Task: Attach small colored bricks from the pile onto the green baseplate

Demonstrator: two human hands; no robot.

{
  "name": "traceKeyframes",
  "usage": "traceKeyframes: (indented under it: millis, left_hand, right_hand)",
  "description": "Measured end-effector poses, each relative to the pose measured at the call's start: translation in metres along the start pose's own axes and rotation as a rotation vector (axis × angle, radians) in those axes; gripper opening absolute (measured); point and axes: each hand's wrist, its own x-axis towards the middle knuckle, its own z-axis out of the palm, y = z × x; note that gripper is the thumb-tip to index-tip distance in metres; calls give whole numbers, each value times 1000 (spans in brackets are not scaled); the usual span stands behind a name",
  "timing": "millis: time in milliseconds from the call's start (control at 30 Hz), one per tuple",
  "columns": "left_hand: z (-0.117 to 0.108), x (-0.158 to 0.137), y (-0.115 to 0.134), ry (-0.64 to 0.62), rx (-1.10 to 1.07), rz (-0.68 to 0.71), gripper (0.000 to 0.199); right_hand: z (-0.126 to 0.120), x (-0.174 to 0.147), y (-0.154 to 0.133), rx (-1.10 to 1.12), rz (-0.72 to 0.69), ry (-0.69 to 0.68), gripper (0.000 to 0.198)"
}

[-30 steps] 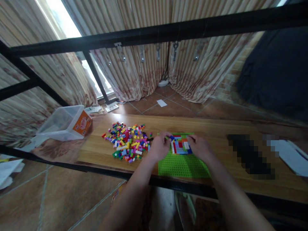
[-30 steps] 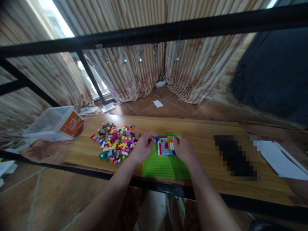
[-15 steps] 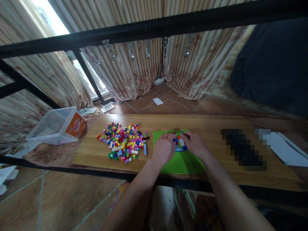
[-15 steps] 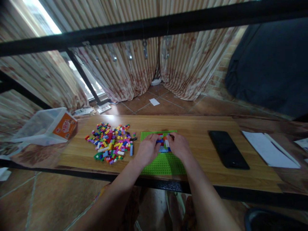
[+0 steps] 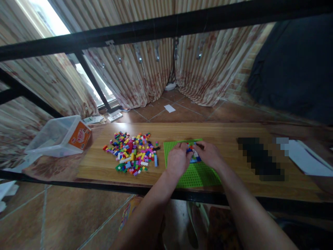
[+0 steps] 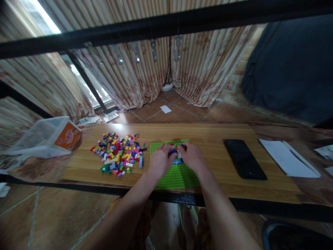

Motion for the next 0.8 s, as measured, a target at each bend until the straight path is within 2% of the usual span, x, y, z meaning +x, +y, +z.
traceKeyframes:
  millis: [267, 400, 600, 800]
  left_hand:
    - [0, 2, -8, -37, -271, 19, 13]
    - [-1, 3, -15, -130, -376, 58, 32]
    - [2, 4, -15, -126, -292, 40, 36]
    - [4, 4, -13, -96, -276, 4, 41]
  right_hand:
    - [1, 0, 3, 32, -21, 17, 34]
    - [1, 2, 5, 46, -14, 28, 33]
    - [2, 6, 13, 98, -7, 7, 33]
    - [6, 4, 19, 298, -44, -76, 33]
